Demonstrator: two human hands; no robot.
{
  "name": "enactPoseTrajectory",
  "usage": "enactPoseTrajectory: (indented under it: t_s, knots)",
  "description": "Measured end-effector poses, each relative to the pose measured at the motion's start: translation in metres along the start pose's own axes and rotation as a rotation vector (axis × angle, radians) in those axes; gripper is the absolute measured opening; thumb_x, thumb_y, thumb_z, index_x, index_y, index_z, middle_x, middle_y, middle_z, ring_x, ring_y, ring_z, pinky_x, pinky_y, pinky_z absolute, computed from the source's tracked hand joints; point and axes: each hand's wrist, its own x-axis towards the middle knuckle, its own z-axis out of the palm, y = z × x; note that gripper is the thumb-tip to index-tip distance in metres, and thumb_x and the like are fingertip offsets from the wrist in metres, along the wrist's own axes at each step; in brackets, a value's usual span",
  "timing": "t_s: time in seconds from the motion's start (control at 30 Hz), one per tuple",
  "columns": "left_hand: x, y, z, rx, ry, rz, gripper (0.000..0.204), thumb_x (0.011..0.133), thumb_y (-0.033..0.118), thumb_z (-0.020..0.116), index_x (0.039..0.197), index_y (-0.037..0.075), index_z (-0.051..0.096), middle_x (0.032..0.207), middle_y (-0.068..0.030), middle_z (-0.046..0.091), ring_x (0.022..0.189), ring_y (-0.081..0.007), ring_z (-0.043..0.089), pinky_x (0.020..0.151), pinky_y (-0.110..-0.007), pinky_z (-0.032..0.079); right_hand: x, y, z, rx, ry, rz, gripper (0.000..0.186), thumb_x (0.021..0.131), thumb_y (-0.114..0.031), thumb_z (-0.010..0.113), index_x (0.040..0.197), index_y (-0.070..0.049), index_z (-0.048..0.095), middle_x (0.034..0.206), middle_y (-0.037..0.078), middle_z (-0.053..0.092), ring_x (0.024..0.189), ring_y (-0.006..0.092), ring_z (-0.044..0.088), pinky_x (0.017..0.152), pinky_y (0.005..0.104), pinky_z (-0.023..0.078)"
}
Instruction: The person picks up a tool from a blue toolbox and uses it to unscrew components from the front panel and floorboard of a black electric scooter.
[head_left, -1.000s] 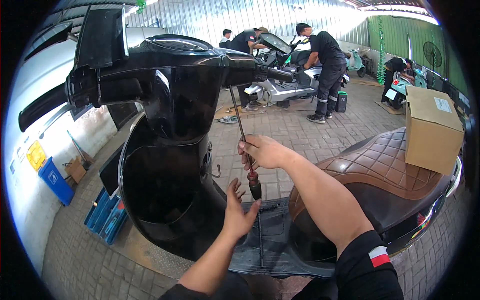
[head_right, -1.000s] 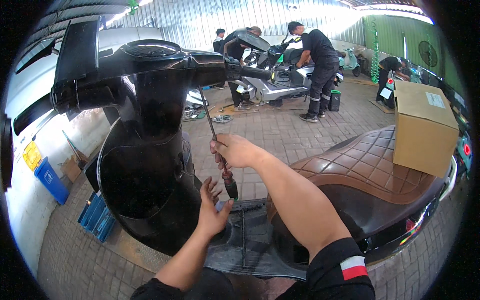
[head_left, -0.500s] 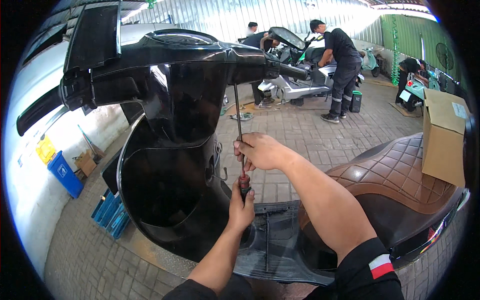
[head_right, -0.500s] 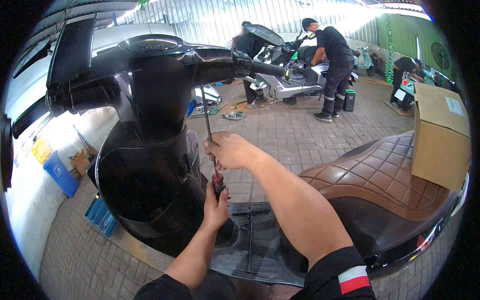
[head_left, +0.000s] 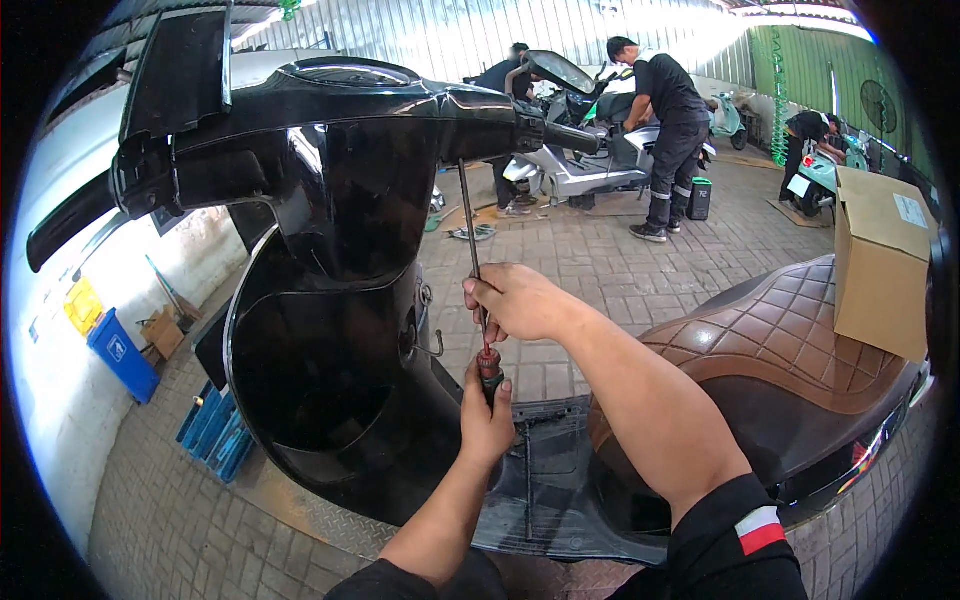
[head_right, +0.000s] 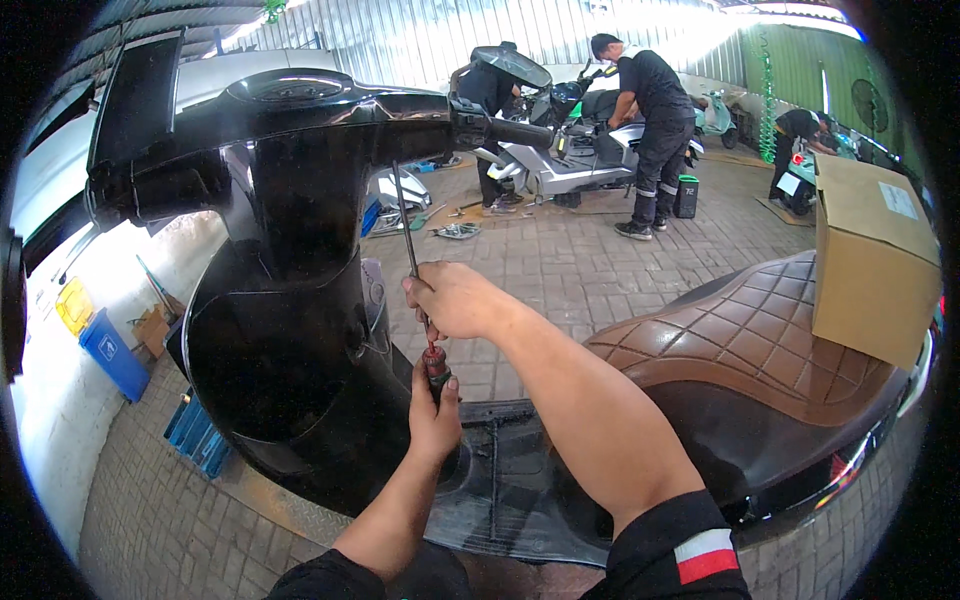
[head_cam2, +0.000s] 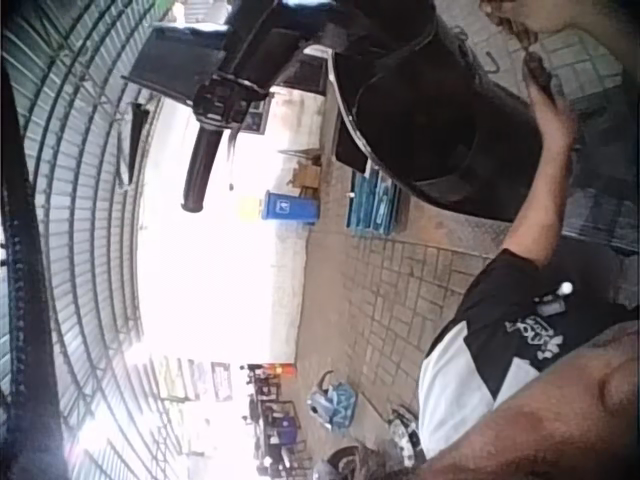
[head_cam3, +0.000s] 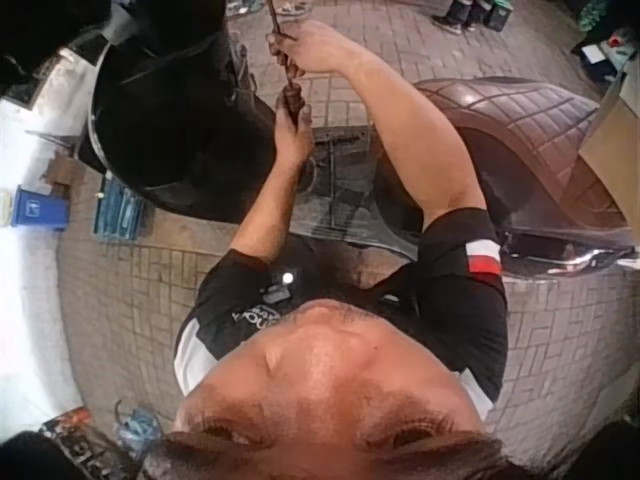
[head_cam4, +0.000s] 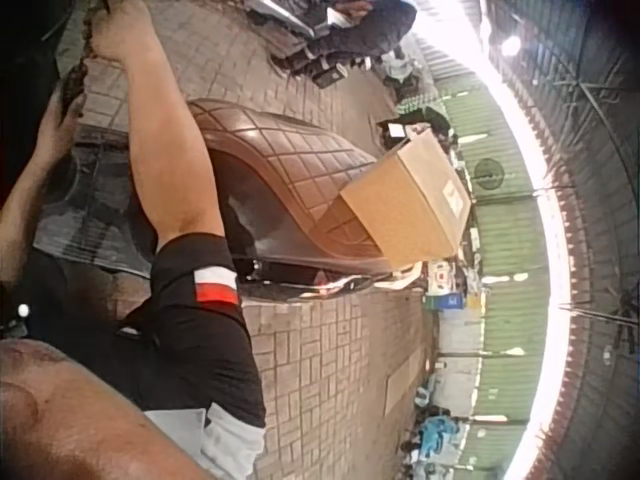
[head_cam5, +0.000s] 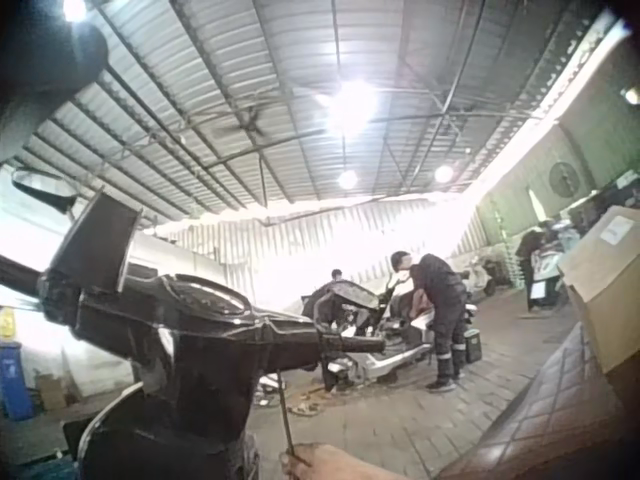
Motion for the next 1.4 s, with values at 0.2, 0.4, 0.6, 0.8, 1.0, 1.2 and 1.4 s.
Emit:
enactPoseTrajectory:
  t_s: [0.2,0.4,0.6,0.8,1.0,1.2,1.4]
  knots:
    - [0.004,-0.007,0.002,-0.022,-0.01,-0.016,0.051,0.094,0.005,0.05,0.14,-0.001,0.029,0.106,-0.0103,0.052,0.083,-0.0147,0.055,0.074,-0.028,0.048,0.003,0.004,0.003,-0.08,0.042,-0.042,0.037,0.1,-0.026,0.042,0.085,0.004,0.056,0.07,0.016,0.063,0.059,0.0253,0.067,0.059,0.0379,0.053]
    - [0.003,-0.002,0.004,-0.139,-0.061,-0.129,0.051,0.094,0.012,0.051,0.139,-0.001,0.031,0.119,-0.0183,0.052,0.105,-0.0273,0.054,0.09,-0.035,0.042,0.004,0.009,0.003,-0.12,0.068,-0.063,0.035,0.101,-0.025,0.043,0.086,0.004,0.056,0.071,0.014,0.061,0.058,0.0222,0.065,0.056,0.0355,0.052]
    - [0.006,0.005,-0.004,-0.121,-0.079,-0.184,0.053,0.093,0.015,0.053,0.139,-0.001,0.032,0.12,-0.0214,0.054,0.111,-0.0326,0.056,0.095,-0.038,0.042,0.006,0.016,0.006,-0.165,0.126,-0.165,0.033,0.101,-0.024,0.045,0.088,0.004,0.055,0.07,0.012,0.06,0.056,0.0197,0.064,0.053,0.0341,0.052]
    - [0.005,0.0,-0.002,-0.152,-0.071,-0.167,0.052,0.093,0.013,0.052,0.139,0.001,0.032,0.106,-0.0139,0.057,0.093,-0.0245,0.059,0.083,-0.035,0.047,0.004,0.014,0.008,-0.211,0.131,-0.172,0.034,0.099,-0.027,0.044,0.09,0.004,0.057,0.078,0.021,0.062,0.076,0.0347,0.063,0.069,0.0442,0.049]
    - [0.005,0.001,0.001,-0.187,-0.097,-0.173,0.05,0.094,0.011,0.052,0.138,0.002,0.031,0.098,-0.0095,0.055,0.081,-0.0171,0.057,0.073,-0.031,0.047,0.003,0.012,0.006,-0.228,0.118,-0.128,0.037,0.099,-0.028,0.043,0.096,0.005,0.058,0.09,0.027,0.063,0.092,0.045,0.059,0.081,0.0504,0.046]
    - [0.003,-0.001,0.002,-0.2,-0.028,-0.139,0.048,0.094,0.008,0.052,0.137,0.002,0.033,0.102,-0.0094,0.055,0.082,-0.0174,0.057,0.075,-0.031,0.048,0.004,0.011,0.009,-0.236,0.125,-0.135,0.038,0.099,-0.029,0.042,0.095,0.005,0.058,0.092,0.028,0.063,0.093,0.0455,0.058,0.083,0.0507,0.045]
    - [0.004,-0.006,0.005,-0.087,0.013,-0.099,0.05,0.093,0.005,0.052,0.139,0.003,0.032,0.106,-0.0111,0.055,0.085,-0.0176,0.057,0.076,-0.031,0.048,0.004,0.012,0.008,-0.269,0.148,-0.171,0.038,0.099,-0.03,0.042,0.093,0.005,0.057,0.092,0.028,0.062,0.093,0.0457,0.058,0.082,0.0509,0.045]
